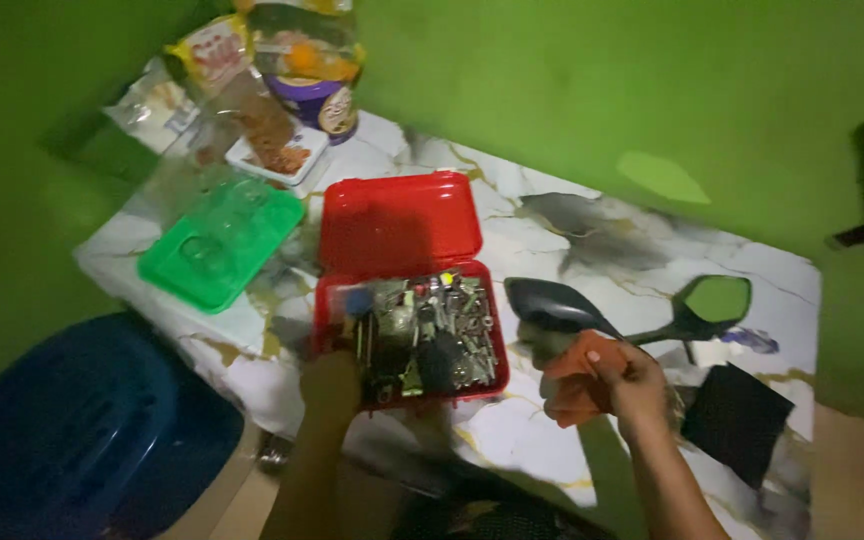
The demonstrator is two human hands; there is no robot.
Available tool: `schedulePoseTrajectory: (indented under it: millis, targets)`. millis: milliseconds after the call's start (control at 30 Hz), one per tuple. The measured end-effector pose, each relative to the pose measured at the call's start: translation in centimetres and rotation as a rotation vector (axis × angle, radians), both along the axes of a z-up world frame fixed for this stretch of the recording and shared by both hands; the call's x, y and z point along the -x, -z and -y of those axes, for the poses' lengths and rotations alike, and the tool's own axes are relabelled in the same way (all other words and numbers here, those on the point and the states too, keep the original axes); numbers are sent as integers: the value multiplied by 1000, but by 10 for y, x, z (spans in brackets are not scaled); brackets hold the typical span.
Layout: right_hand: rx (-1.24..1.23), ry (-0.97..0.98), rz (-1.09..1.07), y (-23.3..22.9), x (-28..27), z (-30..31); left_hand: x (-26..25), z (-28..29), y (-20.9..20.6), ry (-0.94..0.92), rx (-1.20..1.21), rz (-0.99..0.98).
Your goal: The person wipes a motorcycle side mirror with an orange cloth. They repeatedly rub the mirror's surface and casing, turning the object to clean different sides.
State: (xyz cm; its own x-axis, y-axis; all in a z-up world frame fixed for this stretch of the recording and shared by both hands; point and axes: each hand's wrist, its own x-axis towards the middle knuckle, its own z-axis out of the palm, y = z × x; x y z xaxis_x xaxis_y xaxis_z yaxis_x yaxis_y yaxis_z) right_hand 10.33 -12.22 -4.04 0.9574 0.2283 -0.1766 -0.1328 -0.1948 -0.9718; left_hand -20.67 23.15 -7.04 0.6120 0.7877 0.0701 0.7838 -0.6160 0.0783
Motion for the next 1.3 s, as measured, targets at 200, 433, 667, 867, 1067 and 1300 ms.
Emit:
schedulePoseTrajectory:
  millis: [200, 433, 667, 867, 1067, 1300]
  targets:
    - [-202, 149, -17, -37, 15, 23, -25, 19, -33, 147, 136, 167]
    - [-221, 378, 89, -9, -22, 86, -89, 64, -71, 549, 303, 461]
    - [-185, 512, 38, -106, 15, 122, -143, 127, -78, 574, 362, 466]
    - [-91, 565, -26, -146, 35, 139, -182, 166, -83, 682, 703, 257]
    - [-330, 729, -23, -106, 35, 184, -220, 217, -52, 830, 800, 376]
    - [-359, 802, -71, -102, 48, 221, -291, 313, 64, 1033, 819, 431]
